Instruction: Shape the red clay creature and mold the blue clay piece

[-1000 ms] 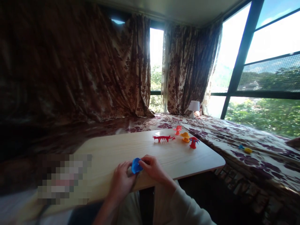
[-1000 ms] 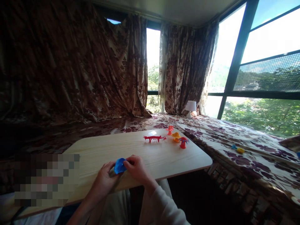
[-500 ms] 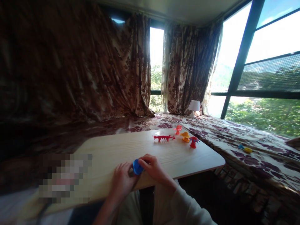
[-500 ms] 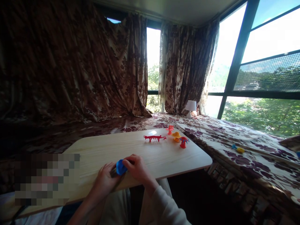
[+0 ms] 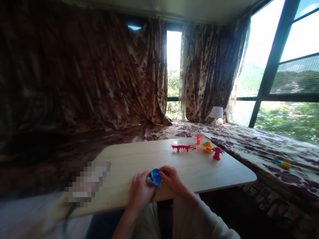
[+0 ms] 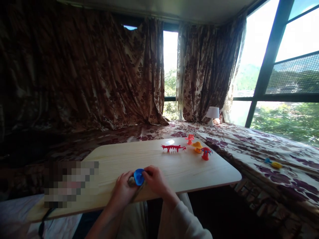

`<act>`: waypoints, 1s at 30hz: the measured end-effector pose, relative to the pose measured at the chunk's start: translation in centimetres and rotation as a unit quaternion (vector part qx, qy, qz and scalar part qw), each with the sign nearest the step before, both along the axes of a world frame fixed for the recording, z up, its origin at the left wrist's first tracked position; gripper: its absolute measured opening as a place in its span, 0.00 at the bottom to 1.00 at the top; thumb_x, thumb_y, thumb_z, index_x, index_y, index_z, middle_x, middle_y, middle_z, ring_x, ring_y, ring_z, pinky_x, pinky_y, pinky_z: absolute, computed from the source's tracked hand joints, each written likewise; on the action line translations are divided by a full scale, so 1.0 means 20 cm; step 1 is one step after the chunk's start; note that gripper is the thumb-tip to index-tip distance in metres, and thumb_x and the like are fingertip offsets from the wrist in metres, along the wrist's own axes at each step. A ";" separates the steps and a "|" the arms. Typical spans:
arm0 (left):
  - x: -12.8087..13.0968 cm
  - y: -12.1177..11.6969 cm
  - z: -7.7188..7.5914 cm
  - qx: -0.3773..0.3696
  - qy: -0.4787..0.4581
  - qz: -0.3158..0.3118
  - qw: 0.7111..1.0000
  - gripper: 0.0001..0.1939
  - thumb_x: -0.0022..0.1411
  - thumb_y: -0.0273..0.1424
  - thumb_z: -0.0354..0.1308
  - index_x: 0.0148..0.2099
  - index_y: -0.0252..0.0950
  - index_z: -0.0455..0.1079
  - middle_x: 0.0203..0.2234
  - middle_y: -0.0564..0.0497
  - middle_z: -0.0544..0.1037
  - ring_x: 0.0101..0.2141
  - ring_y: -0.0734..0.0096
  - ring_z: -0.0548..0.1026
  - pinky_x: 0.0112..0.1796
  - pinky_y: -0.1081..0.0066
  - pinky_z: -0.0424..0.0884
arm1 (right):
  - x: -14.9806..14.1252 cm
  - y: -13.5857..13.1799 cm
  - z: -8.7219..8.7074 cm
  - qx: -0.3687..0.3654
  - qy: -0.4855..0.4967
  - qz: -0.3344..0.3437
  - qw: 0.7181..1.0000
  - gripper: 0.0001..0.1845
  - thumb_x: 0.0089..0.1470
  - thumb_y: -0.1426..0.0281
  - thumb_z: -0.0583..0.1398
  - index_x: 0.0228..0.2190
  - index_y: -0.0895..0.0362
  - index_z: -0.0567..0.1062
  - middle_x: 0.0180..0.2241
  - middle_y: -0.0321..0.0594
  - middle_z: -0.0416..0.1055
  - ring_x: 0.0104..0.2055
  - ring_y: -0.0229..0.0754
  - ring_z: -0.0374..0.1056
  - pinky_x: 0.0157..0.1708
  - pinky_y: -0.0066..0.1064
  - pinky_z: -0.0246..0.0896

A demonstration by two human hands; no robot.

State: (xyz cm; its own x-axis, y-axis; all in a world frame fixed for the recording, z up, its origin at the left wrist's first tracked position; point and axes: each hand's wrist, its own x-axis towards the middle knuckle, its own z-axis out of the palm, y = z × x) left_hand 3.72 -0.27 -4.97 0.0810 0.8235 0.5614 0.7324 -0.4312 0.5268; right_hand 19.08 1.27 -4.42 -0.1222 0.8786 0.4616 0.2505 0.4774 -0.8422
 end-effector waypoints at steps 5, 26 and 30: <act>0.00 0.00 0.01 0.003 0.013 -0.024 1.000 0.11 0.48 0.27 0.58 0.36 0.39 0.74 0.32 0.49 0.80 0.39 0.57 0.75 0.44 0.60 0.67 | 0.01 0.00 0.00 0.002 0.007 -0.015 1.000 0.11 0.50 0.66 0.61 0.24 0.59 0.79 0.23 0.37 0.73 0.26 0.38 0.66 0.28 0.28 0.61; 0.00 -0.01 0.01 -0.007 0.018 -0.028 0.999 0.13 0.50 0.28 0.59 0.41 0.39 0.75 0.35 0.49 0.80 0.40 0.58 0.74 0.45 0.60 0.65 | 0.00 0.02 -0.02 -0.001 0.029 -0.007 1.000 0.10 0.50 0.67 0.60 0.23 0.61 0.76 0.21 0.37 0.70 0.25 0.37 0.64 0.25 0.27 0.60; 0.00 -0.01 0.02 -0.014 0.029 -0.053 0.998 0.13 0.51 0.27 0.59 0.41 0.41 0.75 0.35 0.51 0.80 0.40 0.61 0.74 0.46 0.62 0.65 | 0.00 0.02 -0.02 -0.005 0.041 -0.005 0.999 0.09 0.50 0.68 0.59 0.25 0.61 0.76 0.24 0.38 0.71 0.27 0.38 0.66 0.27 0.28 0.62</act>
